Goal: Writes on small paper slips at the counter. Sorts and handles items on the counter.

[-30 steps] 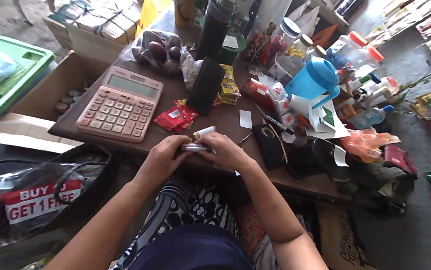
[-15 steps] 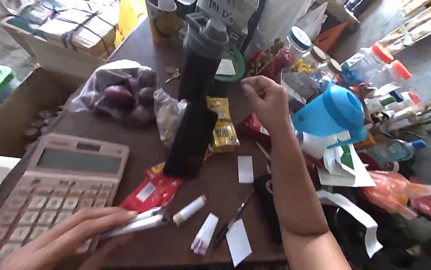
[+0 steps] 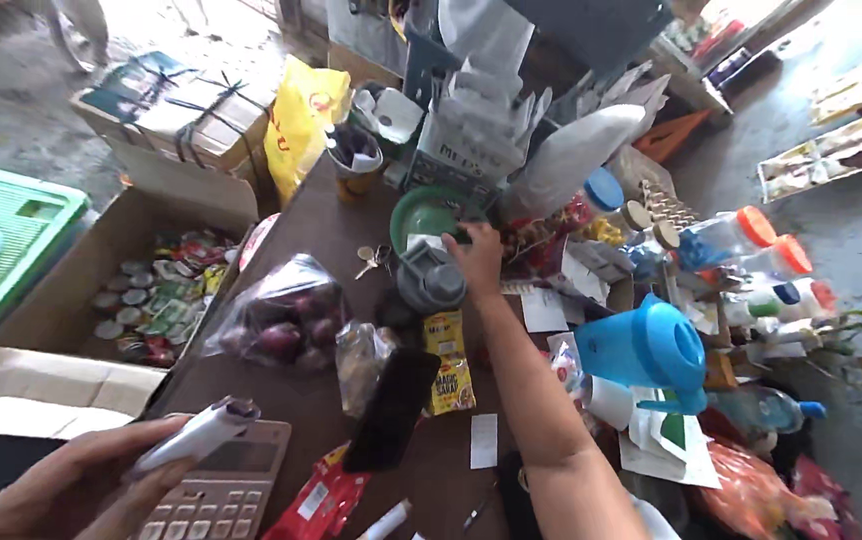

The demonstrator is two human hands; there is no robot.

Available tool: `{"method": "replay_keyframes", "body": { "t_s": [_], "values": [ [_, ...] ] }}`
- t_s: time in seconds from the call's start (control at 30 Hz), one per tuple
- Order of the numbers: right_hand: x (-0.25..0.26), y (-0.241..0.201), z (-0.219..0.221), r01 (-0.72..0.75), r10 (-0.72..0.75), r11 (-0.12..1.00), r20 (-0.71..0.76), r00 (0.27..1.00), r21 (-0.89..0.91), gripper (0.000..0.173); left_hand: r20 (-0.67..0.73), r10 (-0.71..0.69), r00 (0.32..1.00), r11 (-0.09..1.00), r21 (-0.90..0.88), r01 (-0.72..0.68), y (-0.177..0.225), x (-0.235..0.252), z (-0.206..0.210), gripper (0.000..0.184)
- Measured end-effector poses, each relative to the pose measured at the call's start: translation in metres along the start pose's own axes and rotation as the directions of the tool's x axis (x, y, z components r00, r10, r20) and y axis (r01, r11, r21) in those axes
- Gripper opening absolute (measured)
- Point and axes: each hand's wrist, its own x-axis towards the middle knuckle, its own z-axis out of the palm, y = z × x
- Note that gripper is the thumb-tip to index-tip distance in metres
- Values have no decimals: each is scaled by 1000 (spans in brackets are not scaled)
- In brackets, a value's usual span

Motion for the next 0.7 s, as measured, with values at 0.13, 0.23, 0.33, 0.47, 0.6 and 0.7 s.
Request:
{"method": "replay_keyframes", "body": {
  "t_s": [0.13, 0.23, 0.33, 0.47, 0.6, 0.7],
  "values": [
    [-4, 2, 1, 10, -11, 999, -14, 1000, -35, 36, -120, -72, 990, 997, -4, 72, 13, 42, 15, 33],
    [2, 0, -8, 12, -12, 1000, -15, 1000, 10, 35, -167, -76, 983, 997, 21, 81, -20, 77, 18, 37],
    [3, -5, -27, 22, -20, 998, -32, 999, 64, 33, -156, -106, 982, 986, 112, 124, -25, 118, 35, 33],
    [-7, -5, -50, 52, -51, 998, -58, 997, 21, 32, -93, -139, 986, 974, 166, 153, -10, 173, 65, 26],
    [-21, 1, -68, 91, -97, 994, -95, 991, -64, 32, -10, -112, 994, 963, 244, 111, -23, 224, 85, 26],
    [-27, 5, -79, 88, -96, 993, -116, 989, -76, 31, 36, -27, 999, 963, 269, 16, -32, 249, 98, 26]
  ]
}}
